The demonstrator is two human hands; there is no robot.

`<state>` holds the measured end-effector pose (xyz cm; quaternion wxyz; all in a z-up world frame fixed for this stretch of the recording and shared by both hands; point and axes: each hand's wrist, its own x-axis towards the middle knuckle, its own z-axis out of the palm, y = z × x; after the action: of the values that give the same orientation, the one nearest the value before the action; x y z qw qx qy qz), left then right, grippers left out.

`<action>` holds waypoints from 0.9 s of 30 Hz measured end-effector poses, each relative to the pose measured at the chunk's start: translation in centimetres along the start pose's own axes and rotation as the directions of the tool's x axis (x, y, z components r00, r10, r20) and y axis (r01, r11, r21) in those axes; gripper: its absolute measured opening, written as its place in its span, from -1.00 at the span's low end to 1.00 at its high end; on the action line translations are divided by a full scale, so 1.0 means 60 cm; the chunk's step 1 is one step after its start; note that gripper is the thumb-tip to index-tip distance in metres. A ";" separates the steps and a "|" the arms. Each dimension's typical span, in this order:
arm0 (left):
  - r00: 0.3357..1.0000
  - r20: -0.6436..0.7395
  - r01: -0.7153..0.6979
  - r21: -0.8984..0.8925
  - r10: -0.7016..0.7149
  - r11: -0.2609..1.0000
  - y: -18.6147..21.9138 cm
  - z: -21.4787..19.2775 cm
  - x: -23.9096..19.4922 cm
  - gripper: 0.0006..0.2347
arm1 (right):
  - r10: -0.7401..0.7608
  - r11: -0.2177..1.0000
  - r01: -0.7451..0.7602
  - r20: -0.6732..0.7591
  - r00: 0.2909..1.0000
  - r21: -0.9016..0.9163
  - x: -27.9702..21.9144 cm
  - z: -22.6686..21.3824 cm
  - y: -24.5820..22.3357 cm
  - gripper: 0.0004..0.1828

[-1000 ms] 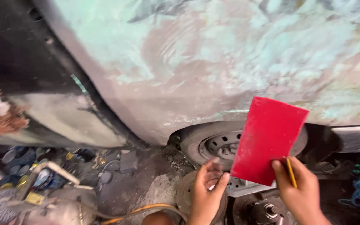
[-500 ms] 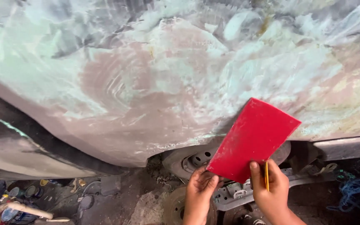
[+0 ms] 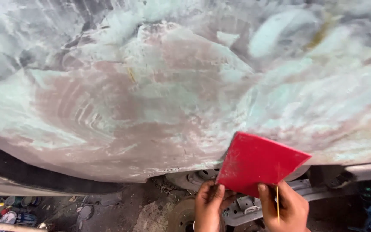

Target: The person scrapes the lower side panel of a car near the wheel well using a red plastic scraper. They hold the scraper in their left hand and use a yellow tool in their right hand to assist in removing dried material from the vehicle's surface.

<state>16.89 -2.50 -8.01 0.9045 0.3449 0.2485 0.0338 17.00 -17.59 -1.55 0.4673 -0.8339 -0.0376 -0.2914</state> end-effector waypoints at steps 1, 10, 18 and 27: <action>1.000 -0.007 0.000 0.001 0.000 1.000 -0.008 -0.004 0.006 -0.80 | 0.003 1.000 -0.003 0.006 1.000 0.003 0.002 0.003 -0.006 -0.90; 0.996 0.090 0.018 -0.063 -0.012 0.998 -0.053 -0.048 0.032 -0.85 | -0.123 0.992 0.124 0.030 0.992 -0.033 0.009 0.024 -0.021 -0.87; 0.998 0.034 -0.048 0.143 0.043 0.989 -0.069 -0.108 0.040 -0.81 | -0.344 0.939 0.341 0.170 0.923 0.047 0.002 0.028 0.021 -0.80; 0.967 0.074 -0.250 0.131 0.242 0.959 -0.021 -0.087 -0.082 -0.76 | 0.108 0.984 -0.140 0.255 0.961 0.109 -0.023 -0.039 -0.039 -0.79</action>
<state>9.96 -1.43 -10.07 0.8737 0.4363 0.1793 0.1189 14.02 -17.84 0.40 0.5278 -0.8333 -0.0616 -0.1522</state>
